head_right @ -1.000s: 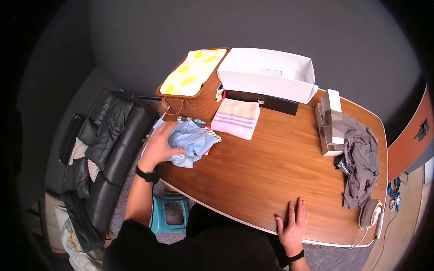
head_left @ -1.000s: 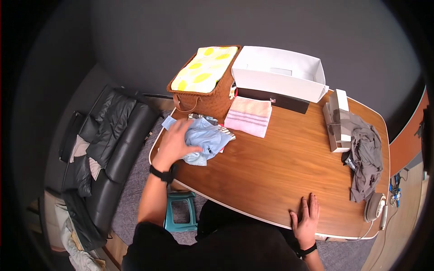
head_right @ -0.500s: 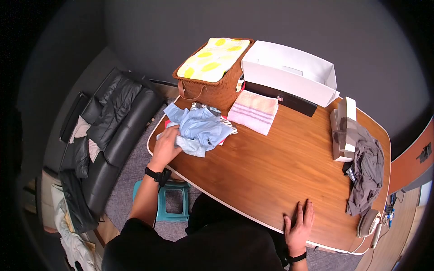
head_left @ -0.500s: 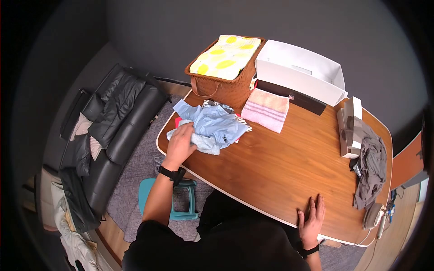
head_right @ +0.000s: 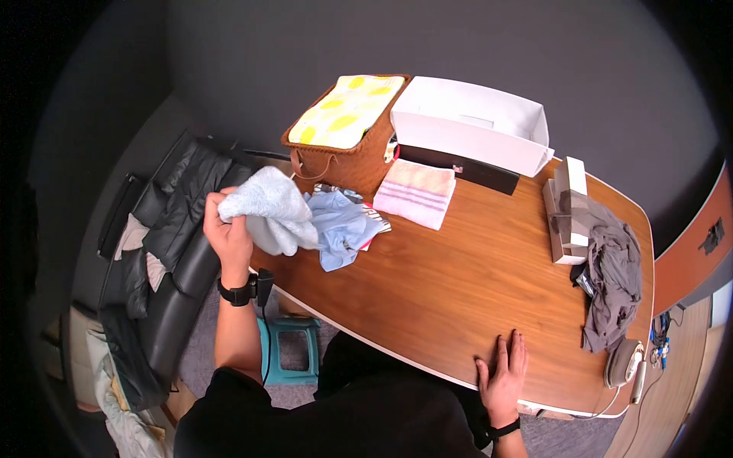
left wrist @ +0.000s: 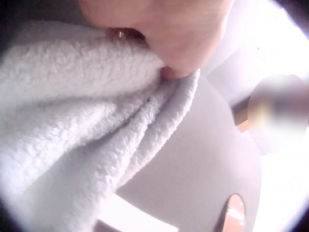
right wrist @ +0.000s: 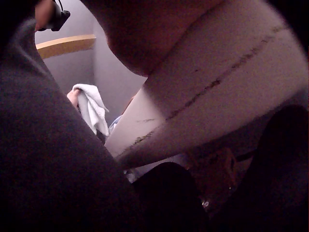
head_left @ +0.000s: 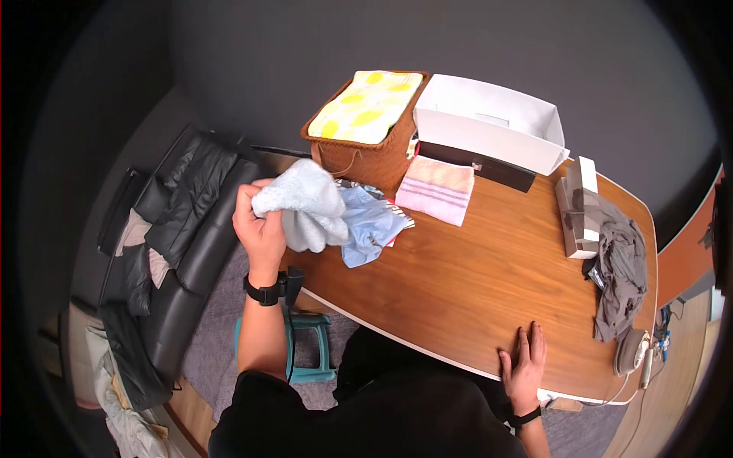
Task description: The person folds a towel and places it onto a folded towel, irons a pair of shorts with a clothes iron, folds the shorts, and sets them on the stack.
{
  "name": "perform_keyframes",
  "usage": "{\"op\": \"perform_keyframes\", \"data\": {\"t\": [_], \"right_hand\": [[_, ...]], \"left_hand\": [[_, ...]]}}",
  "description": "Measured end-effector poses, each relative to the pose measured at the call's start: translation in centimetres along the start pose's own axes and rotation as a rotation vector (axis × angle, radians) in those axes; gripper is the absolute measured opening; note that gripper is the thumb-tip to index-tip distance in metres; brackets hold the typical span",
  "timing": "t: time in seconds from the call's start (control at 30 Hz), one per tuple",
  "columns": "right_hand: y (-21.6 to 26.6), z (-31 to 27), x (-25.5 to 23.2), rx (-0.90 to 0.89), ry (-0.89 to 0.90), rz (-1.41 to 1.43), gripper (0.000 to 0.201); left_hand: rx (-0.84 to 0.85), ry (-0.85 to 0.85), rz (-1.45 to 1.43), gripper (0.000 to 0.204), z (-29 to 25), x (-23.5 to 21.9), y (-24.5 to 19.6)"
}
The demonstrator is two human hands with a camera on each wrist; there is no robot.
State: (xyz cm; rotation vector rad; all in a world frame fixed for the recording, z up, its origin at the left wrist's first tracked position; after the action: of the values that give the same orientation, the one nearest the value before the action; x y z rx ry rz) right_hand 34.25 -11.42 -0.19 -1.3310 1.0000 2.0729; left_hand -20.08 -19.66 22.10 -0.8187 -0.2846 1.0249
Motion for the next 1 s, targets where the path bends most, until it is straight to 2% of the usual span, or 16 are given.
{"op": "perform_keyframes", "data": {"t": [0.1, 0.17, 0.23, 0.3, 0.37, 0.47, 0.5, 0.57, 0.63, 0.7, 0.73, 0.77, 0.9, 0.93, 0.97, 1.0], "right_hand": [[0.4, 0.5, -0.8, 0.016, -0.029, -0.011, 0.069], [0.1, 1.1, -0.6, 0.072, 0.023, 0.350, 0.070], [1.1, 3.2, -2.7, 0.028, -0.053, 0.550, 0.067], [3.1, 5.7, -6.2, 0.048, -0.209, 0.842, 0.065], [5.3, 7.9, -10.3, -0.084, -0.355, 0.713, 0.057], [4.6, 8.6, -11.0, -0.230, -0.411, 0.611, 0.034], [3.8, 8.0, -10.7, -0.212, -0.415, 0.600, 0.034], [1.9, 7.4, -9.7, -0.074, -0.376, 0.657, 0.028], [0.5, 5.7, -9.4, -0.053, -0.401, 0.641, 0.028], [-1.3, 3.7, -8.6, 0.079, -0.385, 0.562, 0.028], [-0.2, 3.6, -10.2, 0.035, -0.406, 0.392, 0.028], [0.0, 3.4, -10.4, 0.041, -0.404, 0.394, 0.028], [0.0, 3.4, -12.0, 0.038, -0.500, 0.298, 0.024], [0.0, 3.8, -12.4, 0.024, -0.523, 0.428, 0.021], [-0.2, 4.0, -12.6, 0.010, -0.547, 0.558, 0.018], [-0.9, 4.0, -11.7, 0.077, -0.500, 0.722, 0.015]], "left_hand": [[0.026, 0.051, -0.164, 0.015, 0.5, 3.6, -4.8], [0.008, 0.194, -0.322, 0.014, 0.4, 7.6, -7.3], [0.013, 0.292, -0.357, 0.014, -0.7, 11.0, -10.1], [-0.020, 0.510, -0.375, 0.016, -2.8, 15.5, -11.1], [-0.098, 0.604, -0.440, 0.019, -5.8, 18.8, -11.8], [0.020, 0.879, -0.360, 0.027, -11.1, 23.5, -11.6], [0.097, 0.935, -0.332, 0.029, -12.5, 24.3, -11.2], [0.112, 1.049, -0.187, 0.034, -15.1, 24.5, -10.1], [0.137, 1.184, -0.087, 0.041, -18.4, 24.6, -7.3], [0.040, 1.279, 0.010, 0.044, -21.6, 24.0, -4.8], [-0.043, 1.359, 0.105, 0.047, -23.2, 23.8, -3.4], [-0.056, 1.450, 0.174, 0.058, -24.7, 23.5, -2.7], [-0.074, 1.681, 0.018, 0.063, -26.9, 24.2, -2.5], [-0.098, 1.758, -0.038, 0.065, -27.2, 24.7, -2.7], [-0.095, 1.758, -0.039, 0.065, -27.3, 25.3, -2.9], [-0.112, 1.682, -0.201, 0.064, -26.7, 25.9, -4.0]]}}
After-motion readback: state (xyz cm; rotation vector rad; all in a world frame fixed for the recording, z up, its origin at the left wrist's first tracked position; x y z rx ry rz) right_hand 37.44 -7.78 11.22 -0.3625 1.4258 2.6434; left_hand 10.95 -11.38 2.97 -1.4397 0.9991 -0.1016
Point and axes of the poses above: each hand's wrist, its own z-axis towards the middle knuckle, its own x-axis out of the palm, y = z × x, the point moved 9 cm from there along z, towards the middle knuckle, and after that the axes turned 10 degrees about -x, right-handed, at the moved point
